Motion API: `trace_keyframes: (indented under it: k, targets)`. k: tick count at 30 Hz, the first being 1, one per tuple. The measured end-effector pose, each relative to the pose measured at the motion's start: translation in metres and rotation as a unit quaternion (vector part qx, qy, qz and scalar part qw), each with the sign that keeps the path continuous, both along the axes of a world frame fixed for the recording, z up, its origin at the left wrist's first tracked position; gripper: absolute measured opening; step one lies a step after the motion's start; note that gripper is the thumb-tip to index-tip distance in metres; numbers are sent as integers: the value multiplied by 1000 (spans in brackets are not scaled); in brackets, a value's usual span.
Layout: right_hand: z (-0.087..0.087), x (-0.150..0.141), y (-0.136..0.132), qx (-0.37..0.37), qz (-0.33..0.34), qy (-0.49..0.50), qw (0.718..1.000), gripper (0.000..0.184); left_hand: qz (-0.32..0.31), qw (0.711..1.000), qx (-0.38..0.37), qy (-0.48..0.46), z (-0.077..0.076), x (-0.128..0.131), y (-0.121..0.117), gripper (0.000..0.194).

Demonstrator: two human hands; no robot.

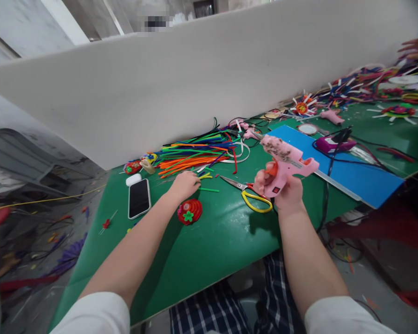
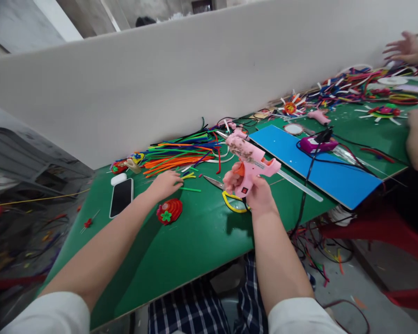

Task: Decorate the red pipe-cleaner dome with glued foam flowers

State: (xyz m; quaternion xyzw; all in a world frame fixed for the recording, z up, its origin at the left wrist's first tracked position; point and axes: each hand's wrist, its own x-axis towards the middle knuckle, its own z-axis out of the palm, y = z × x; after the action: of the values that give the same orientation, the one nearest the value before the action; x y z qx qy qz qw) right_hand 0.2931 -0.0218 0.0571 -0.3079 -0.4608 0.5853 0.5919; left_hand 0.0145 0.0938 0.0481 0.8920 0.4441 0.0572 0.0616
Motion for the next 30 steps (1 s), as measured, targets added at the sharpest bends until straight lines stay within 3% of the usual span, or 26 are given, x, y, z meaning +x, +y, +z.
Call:
trace_keyframes:
  k: [2, 7, 12, 16, 20, 25, 30]
  targets:
    - [-2, -1, 2, 0, -4, -4, 1000, 57, -18, 1000, 4, 11, -3, -5, 1, 23]
    - [-6, -3, 2, 41, 0, 1, 999, 57, -67, 998, -9, 2, -16, 1, 2, 51]
    - [-4, 1, 0, 45, -39, -54, 997, 70, -27, 999, -11, -31, -29, -11, 16, 32]
    - [0, 4, 0, 50, -54, -47, 996, 67, 23, 998, 18, -48, -23, -25, 11, 35]
    - [3, 2, 0, 39, -65, -61, 995, 68, 85, 991, 84, -56, -5, -31, -27, 36]
    - [2, 0, 1, 47, -47, -35, 997, 64, 135, 984, -73, -91, 9, -45, -79, 44]
    - [-2, 0, 2, 78, 11, 32, 996, 50, 103, 961, -206, -150, 5, -60, -92, 55]
